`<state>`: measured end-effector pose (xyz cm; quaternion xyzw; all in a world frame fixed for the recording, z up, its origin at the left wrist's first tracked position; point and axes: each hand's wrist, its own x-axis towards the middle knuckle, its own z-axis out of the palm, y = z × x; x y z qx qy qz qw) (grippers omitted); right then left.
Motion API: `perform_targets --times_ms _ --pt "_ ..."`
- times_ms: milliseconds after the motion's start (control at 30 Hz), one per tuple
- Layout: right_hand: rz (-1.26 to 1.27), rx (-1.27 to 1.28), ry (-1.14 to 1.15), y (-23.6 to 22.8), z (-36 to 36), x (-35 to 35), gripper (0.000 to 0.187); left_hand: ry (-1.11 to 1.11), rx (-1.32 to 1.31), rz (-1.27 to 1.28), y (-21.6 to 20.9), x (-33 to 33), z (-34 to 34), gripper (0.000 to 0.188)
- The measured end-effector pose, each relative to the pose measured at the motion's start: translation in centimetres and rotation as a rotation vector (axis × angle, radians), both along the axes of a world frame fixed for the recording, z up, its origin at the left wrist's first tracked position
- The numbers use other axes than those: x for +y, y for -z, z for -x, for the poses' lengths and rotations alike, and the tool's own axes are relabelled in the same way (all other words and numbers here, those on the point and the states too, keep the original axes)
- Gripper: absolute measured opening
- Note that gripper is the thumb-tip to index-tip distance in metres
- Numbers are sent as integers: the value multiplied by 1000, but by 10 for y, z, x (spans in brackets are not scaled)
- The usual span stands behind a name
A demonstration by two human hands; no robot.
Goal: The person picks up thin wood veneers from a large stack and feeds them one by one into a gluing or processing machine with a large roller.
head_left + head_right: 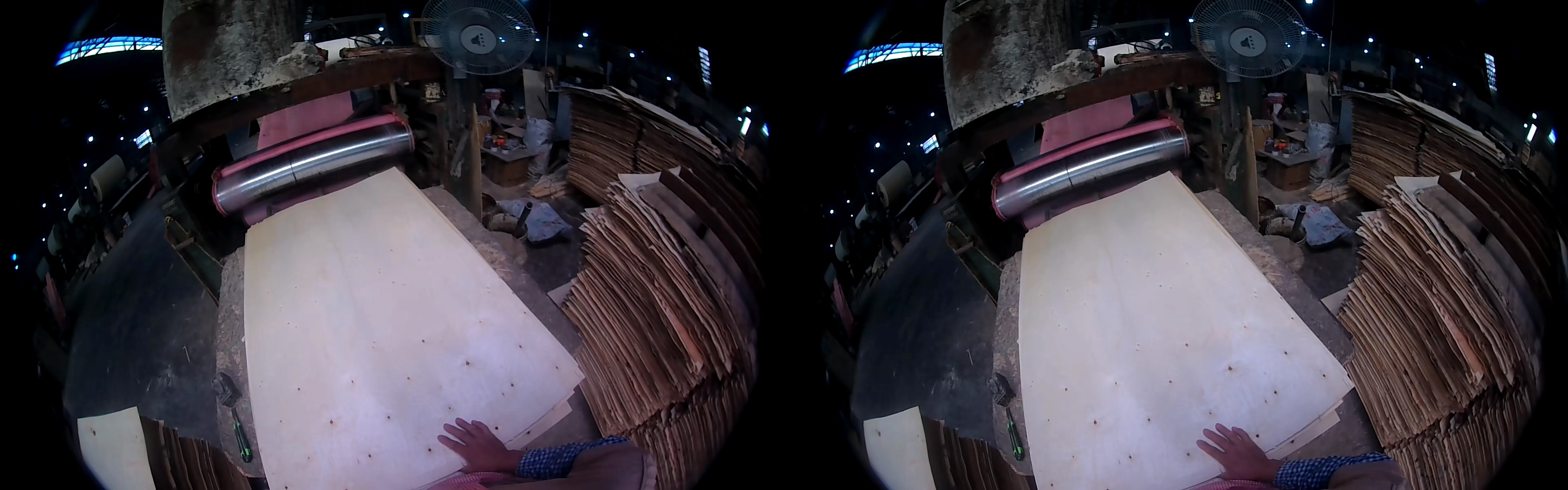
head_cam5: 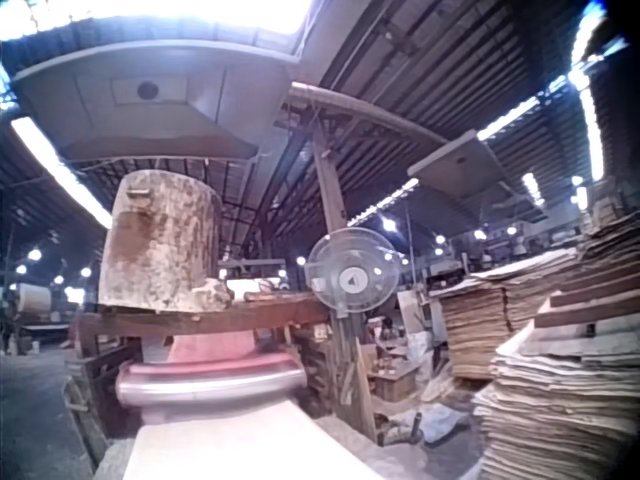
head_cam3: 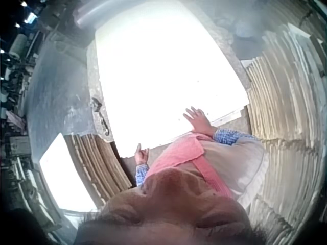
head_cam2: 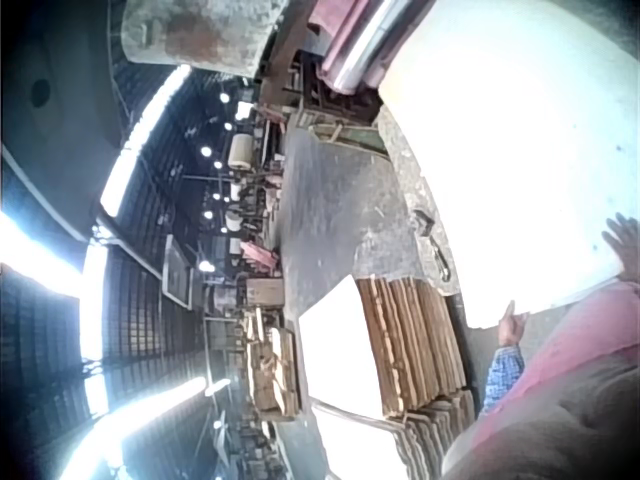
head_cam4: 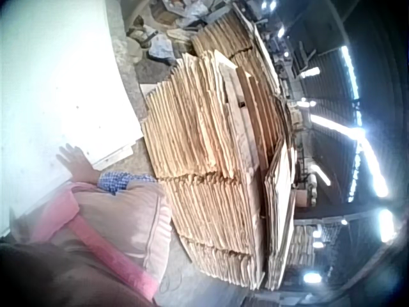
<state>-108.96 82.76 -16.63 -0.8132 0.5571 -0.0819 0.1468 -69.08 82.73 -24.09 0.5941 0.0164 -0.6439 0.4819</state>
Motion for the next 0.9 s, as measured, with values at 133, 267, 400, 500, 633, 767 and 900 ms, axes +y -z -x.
perform_targets --times_ms 133,267,400,500,633,767,900 --pt "-6 -10 -1 -2 0 0 98 24 24 11 3 0 -3 20" --pt "-12 -9 -3 -3 0 0 97 32 33 19 3 0 -3 21" --pt "-2 -25 2 -2 0 1 96 53 52 41 12 2 -10 23" --pt "3 -21 2 -1 0 1 96 80 137 94 40 7 -29 25" --pt "4 -27 7 0 0 1 95 105 107 93 22 4 -18 28" --pt "4 -26 6 1 0 1 96 108 104 97 27 5 -21 28" --pt "4 -30 8 2 0 0 97 101 99 102 29 5 -21 26"
